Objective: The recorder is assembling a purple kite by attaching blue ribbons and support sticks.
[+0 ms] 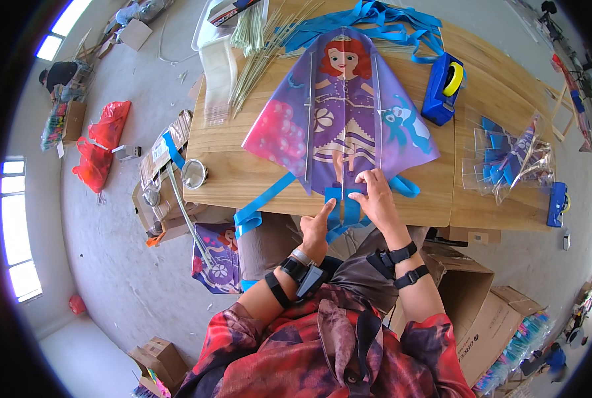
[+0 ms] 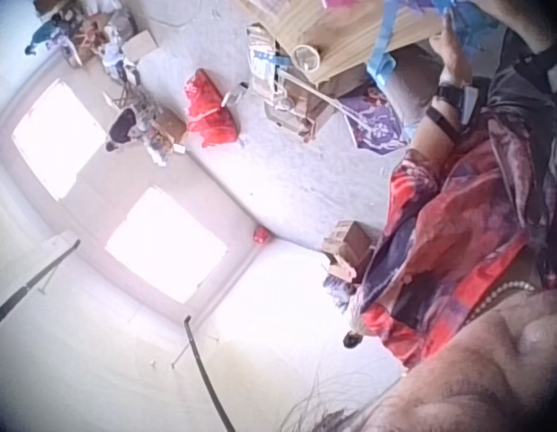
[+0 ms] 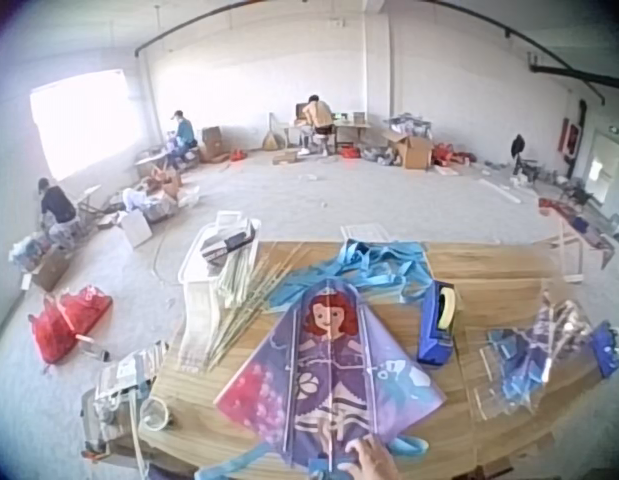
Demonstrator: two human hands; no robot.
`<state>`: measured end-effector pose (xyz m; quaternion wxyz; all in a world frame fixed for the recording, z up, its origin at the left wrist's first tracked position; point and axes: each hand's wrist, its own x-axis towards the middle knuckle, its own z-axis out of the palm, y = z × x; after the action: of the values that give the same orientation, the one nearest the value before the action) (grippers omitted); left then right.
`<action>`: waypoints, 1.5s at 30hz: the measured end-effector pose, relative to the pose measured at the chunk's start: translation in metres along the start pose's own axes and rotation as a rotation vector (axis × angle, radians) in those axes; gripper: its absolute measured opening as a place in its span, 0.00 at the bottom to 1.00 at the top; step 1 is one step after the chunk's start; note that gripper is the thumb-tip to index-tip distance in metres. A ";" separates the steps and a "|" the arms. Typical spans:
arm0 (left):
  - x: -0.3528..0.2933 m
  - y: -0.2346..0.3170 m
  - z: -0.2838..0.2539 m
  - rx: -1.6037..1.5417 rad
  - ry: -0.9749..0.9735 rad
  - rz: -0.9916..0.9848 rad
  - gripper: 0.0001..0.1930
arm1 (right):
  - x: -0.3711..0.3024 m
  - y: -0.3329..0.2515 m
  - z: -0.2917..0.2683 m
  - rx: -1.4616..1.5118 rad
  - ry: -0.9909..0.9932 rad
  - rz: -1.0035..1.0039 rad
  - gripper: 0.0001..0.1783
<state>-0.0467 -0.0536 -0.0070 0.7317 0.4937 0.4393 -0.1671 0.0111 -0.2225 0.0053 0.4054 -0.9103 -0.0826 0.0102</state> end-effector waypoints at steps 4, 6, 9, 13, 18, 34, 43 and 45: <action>0.001 -0.002 0.000 0.008 0.015 0.004 0.15 | -0.001 0.000 0.000 0.002 0.005 0.003 0.26; 0.004 -0.004 -0.002 0.005 0.004 0.014 0.15 | 0.000 -0.001 -0.001 -0.001 0.010 0.003 0.26; 0.004 -0.006 -0.002 0.003 0.001 0.023 0.15 | -0.001 -0.003 -0.002 -0.020 0.019 -0.002 0.25; 0.008 -0.008 -0.003 -0.001 -0.001 0.029 0.17 | -0.001 -0.003 -0.003 -0.013 0.004 0.010 0.23; 0.002 -0.002 -0.002 -0.019 -0.039 0.019 0.16 | -0.001 -0.002 -0.002 -0.013 0.005 0.005 0.23; 0.001 -0.002 0.000 -0.021 -0.024 0.051 0.13 | 0.000 0.010 -0.002 0.101 0.003 0.004 0.17; -0.001 -0.001 0.003 -0.122 -0.076 0.051 0.15 | 0.000 0.005 -0.003 0.072 -0.014 0.030 0.16; -0.006 0.005 0.005 -0.125 -0.086 0.038 0.15 | 0.000 0.006 -0.003 0.057 -0.013 0.024 0.16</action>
<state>-0.0444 -0.0565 0.0010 0.7822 0.4479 0.4075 -0.1464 0.0123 -0.2286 0.0029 0.4307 -0.8992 -0.0742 0.0234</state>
